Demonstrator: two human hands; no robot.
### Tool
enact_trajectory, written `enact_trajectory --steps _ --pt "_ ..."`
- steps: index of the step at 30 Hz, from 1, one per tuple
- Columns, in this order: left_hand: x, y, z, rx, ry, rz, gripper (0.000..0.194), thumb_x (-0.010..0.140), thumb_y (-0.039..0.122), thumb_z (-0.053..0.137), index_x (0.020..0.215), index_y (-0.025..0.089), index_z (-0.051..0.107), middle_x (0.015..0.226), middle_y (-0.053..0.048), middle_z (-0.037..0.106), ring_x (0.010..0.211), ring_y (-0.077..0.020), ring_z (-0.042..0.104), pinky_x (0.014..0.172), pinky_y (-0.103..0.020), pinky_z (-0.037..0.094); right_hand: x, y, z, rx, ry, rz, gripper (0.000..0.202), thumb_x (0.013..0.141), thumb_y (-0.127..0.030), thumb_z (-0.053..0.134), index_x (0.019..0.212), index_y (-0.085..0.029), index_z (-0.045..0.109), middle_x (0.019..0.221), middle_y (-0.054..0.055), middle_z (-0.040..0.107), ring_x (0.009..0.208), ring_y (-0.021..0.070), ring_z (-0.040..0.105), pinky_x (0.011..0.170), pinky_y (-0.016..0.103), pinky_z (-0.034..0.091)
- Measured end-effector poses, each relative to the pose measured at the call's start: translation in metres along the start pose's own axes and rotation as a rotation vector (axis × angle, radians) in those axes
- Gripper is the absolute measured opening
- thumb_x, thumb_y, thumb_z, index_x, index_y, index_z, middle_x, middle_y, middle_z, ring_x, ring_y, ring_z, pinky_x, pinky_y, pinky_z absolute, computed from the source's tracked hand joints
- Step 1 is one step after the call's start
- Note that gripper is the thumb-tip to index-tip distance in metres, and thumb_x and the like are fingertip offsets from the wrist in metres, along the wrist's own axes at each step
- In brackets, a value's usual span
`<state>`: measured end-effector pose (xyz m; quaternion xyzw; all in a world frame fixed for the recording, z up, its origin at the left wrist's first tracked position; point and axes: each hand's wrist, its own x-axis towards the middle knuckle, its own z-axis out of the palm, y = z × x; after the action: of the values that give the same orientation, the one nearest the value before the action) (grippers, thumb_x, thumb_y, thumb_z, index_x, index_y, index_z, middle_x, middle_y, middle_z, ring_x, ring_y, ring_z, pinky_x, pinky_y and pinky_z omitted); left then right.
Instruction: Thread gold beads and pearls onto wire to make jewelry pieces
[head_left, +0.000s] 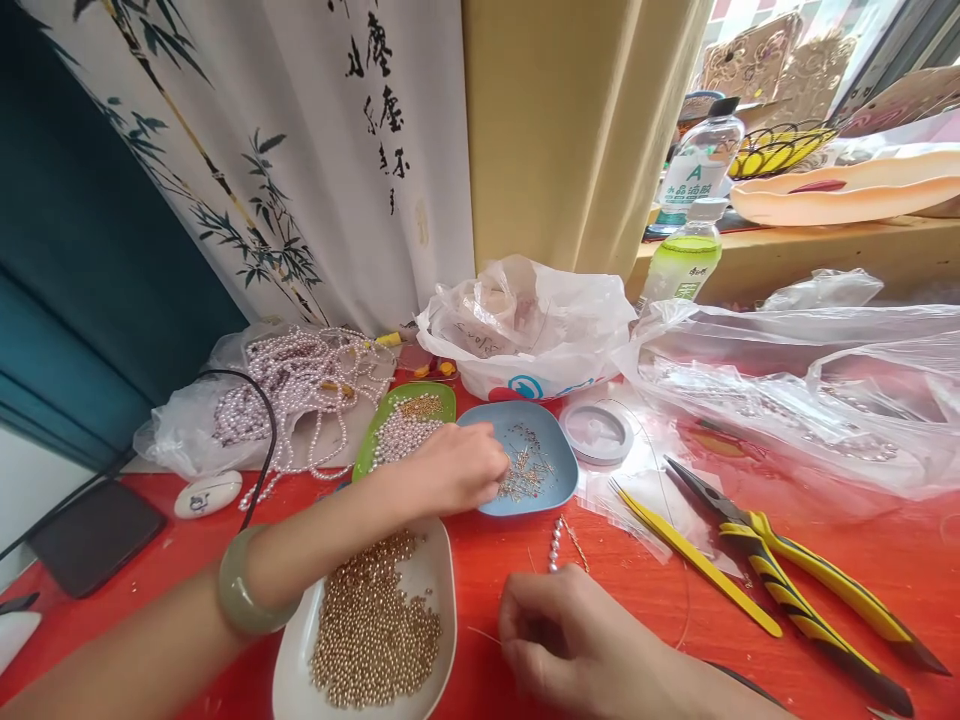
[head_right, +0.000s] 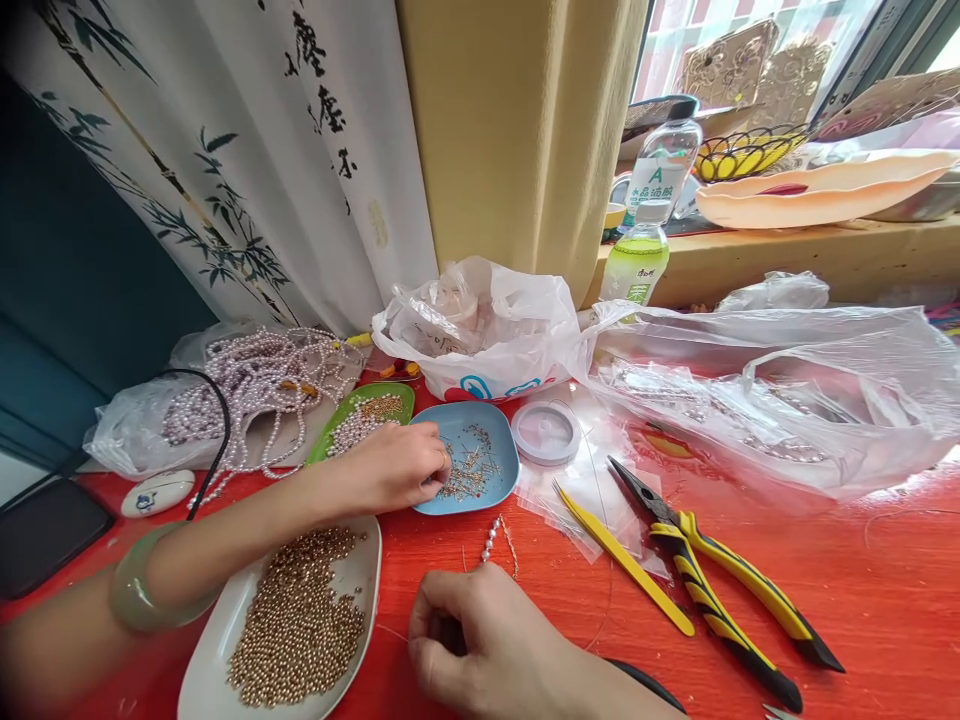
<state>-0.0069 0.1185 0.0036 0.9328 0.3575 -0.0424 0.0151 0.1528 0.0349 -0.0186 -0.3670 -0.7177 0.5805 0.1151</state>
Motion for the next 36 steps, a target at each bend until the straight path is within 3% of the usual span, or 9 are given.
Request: enact_trajectory --steps 5,11,13,16,19,21,24,26,36 --pt "-0.006 -0.006 0.001 -0.303 0.075 -0.14 0.013 0.068 0.014 0.051 0.072 0.017 0.064 0.071 -0.004 0.058 0.067 -0.0166 0.053 0.059 -0.027 0.038 0.001 -0.001 0.0 0.014 -0.002 -0.004 0.014 0.063 -0.005 0.04 0.059 -0.018 0.043 0.051 -0.006 0.04 0.047 0.0067 0.033 0.042 0.017 0.027" --pt "-0.015 -0.007 -0.003 -0.715 0.311 -0.294 0.011 0.067 0.011 0.054 0.069 0.017 0.063 0.074 -0.002 0.061 0.071 -0.0154 0.055 0.067 -0.027 0.042 0.002 0.005 0.0 -0.009 0.069 -0.065 0.013 0.067 -0.006 0.042 0.061 -0.017 0.046 0.052 -0.006 0.043 0.047 0.0068 0.036 0.044 0.017 0.03" --pt "-0.023 -0.004 -0.004 -0.956 0.391 -0.409 0.006 0.068 0.017 0.058 0.071 0.017 0.063 0.075 -0.002 0.062 0.07 -0.0148 0.055 0.065 -0.026 0.042 0.001 0.003 -0.008 -0.042 0.182 -0.162 0.013 0.071 -0.009 0.043 0.063 -0.018 0.049 0.055 -0.004 0.049 0.05 0.008 0.041 0.048 0.019 0.035" --pt "-0.039 0.007 -0.004 -1.309 0.48 -0.499 0.008 0.067 0.022 0.065 0.072 0.017 0.063 0.072 -0.001 0.062 0.068 -0.0123 0.055 0.065 -0.024 0.041 -0.004 -0.008 -0.024 -0.033 0.526 -0.301 0.015 0.08 -0.02 0.046 0.066 -0.019 0.052 0.062 -0.001 0.055 0.058 0.011 0.049 0.056 0.021 0.04" --pt "-0.052 0.024 -0.002 -1.632 0.436 -0.546 0.009 0.065 0.02 0.069 0.07 0.016 0.063 0.068 0.001 0.062 0.064 -0.009 0.053 0.063 -0.02 0.04 -0.007 -0.017 -0.031 0.088 0.823 -0.387 0.016 0.082 -0.027 0.048 0.068 -0.02 0.053 0.06 -0.003 0.053 0.058 0.0106 0.05 0.055 0.02 0.04" --pt "-0.055 0.034 -0.001 -1.804 0.388 -0.556 0.01 0.067 0.021 0.069 0.071 0.016 0.062 0.069 0.001 0.062 0.064 -0.0082 0.054 0.063 -0.019 0.04 -0.005 -0.015 -0.025 0.164 0.795 -0.383 0.017 0.081 -0.028 0.049 0.067 -0.02 0.053 0.058 -0.003 0.052 0.056 0.0103 0.049 0.054 0.02 0.04" --pt "-0.053 0.044 0.001 -1.95 0.35 -0.536 0.011 0.07 0.022 0.066 0.073 0.013 0.061 0.071 -0.002 0.063 0.067 -0.0093 0.056 0.067 -0.021 0.042 0.003 -0.003 -0.004 0.294 0.534 -0.266 0.017 0.082 -0.027 0.047 0.067 -0.019 0.05 0.058 -0.003 0.052 0.053 0.0102 0.049 0.052 0.022 0.04" --pt "-0.051 0.047 0.002 -1.995 0.347 -0.521 0.011 0.072 0.022 0.065 0.074 0.012 0.061 0.074 -0.003 0.062 0.068 -0.0097 0.056 0.069 -0.022 0.043 0.008 0.004 0.008 0.34 0.456 -0.194 0.017 0.08 -0.024 0.047 0.064 -0.019 0.047 0.058 -0.002 0.052 0.055 0.0103 0.048 0.054 0.022 0.039" --pt "-0.049 0.044 0.015 -2.072 0.338 -0.526 0.012 0.07 0.02 0.067 0.076 0.01 0.062 0.076 -0.003 0.062 0.069 -0.0088 0.056 0.065 -0.019 0.043 0.007 -0.001 0.009 0.385 0.469 -0.095 0.019 0.081 -0.029 0.044 0.064 -0.019 0.044 0.054 -0.003 0.051 0.047 0.0093 0.043 0.046 0.021 0.034"
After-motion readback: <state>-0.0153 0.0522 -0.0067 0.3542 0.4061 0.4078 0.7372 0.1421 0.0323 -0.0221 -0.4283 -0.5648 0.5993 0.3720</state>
